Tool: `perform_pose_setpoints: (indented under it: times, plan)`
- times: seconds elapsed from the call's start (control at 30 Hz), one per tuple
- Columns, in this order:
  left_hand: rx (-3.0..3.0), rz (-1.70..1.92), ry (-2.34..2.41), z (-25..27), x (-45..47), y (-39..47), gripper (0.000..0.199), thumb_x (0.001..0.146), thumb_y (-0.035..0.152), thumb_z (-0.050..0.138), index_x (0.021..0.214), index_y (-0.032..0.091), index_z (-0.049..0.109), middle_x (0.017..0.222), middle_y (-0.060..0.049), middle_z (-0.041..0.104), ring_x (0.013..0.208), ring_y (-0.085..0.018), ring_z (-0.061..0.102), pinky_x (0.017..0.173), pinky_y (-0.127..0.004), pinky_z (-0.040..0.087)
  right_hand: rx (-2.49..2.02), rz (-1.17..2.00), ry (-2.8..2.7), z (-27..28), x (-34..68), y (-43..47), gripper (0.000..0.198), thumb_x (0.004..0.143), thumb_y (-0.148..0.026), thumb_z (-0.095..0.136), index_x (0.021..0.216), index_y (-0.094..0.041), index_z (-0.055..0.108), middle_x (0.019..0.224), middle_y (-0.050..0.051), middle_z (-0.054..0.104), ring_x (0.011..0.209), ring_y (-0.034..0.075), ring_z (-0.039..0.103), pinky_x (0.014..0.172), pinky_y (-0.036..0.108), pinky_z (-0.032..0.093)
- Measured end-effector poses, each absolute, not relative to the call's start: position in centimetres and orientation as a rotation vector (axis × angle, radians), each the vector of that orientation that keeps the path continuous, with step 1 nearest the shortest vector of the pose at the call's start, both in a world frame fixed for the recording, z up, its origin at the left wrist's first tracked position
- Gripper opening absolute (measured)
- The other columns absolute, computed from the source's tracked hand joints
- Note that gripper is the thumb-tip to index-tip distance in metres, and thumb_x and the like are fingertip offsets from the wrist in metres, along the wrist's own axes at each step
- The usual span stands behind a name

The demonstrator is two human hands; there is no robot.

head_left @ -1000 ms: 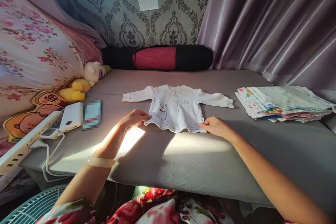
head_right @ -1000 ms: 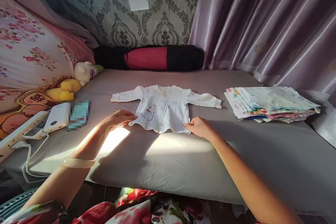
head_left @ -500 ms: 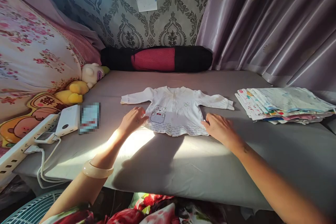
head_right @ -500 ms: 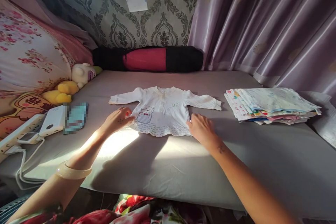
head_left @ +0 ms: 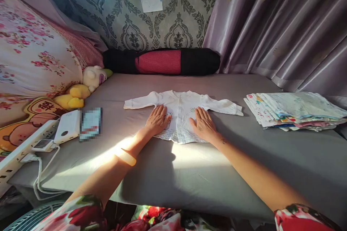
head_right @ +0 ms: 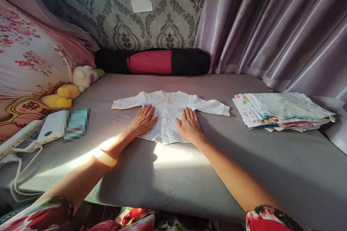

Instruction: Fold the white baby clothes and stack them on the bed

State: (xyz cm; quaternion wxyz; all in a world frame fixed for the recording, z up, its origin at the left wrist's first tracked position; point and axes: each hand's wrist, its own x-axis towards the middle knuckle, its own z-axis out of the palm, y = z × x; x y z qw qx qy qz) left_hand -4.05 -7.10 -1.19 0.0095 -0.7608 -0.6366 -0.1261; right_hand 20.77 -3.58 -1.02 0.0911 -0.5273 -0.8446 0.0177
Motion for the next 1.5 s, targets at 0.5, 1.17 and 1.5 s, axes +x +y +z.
perform_pose_setpoints:
  times: [0.5, 1.17, 1.5]
  plan:
    - [-2.452, -0.340, -1.958, -0.9, -1.3, -2.4, 0.052, 0.101, 0.038, 0.025, 0.141, 0.009, 0.039, 0.152, -0.018, 0.039, 0.144, -0.027, 0.031, 0.118, -0.042, 0.022, -1.548, 0.221, -2.610, 0.3, 15.8, -1.0, 0.064, 0.101, -0.041, 0.016, 0.150, -0.003, 0.029, 0.159, 0.018, 0.022, 0.147, 0.031, 0.017, 0.118, 0.051, 0.015]
    - [-1.969, -0.482, -2.660, 4.0, -2.4, 6.5, 0.040, 0.087, 0.006, 0.042, 0.123, 0.017, 0.055, 0.132, -0.014, 0.055, 0.116, -0.025, 0.059, 0.089, -0.032, 0.049, -2.001, 0.376, -2.200, 5.7, 15.0, 8.7, 0.040, 0.089, -0.006, 0.041, 0.122, -0.016, 0.061, 0.129, 0.015, 0.057, 0.115, 0.026, 0.059, 0.088, 0.034, 0.048]
    - [-1.552, -0.786, -2.801, 1.6, -0.8, 8.0, 0.034, 0.092, 0.020, 0.036, 0.106, 0.011, 0.066, 0.116, -0.022, 0.059, 0.097, -0.033, 0.067, 0.079, -0.044, 0.051, -2.024, 0.338, -1.904, 1.5, 14.5, 9.9, 0.037, 0.091, -0.013, 0.042, 0.121, -0.018, 0.063, 0.125, 0.016, 0.055, 0.100, 0.026, 0.065, 0.083, 0.034, 0.049]
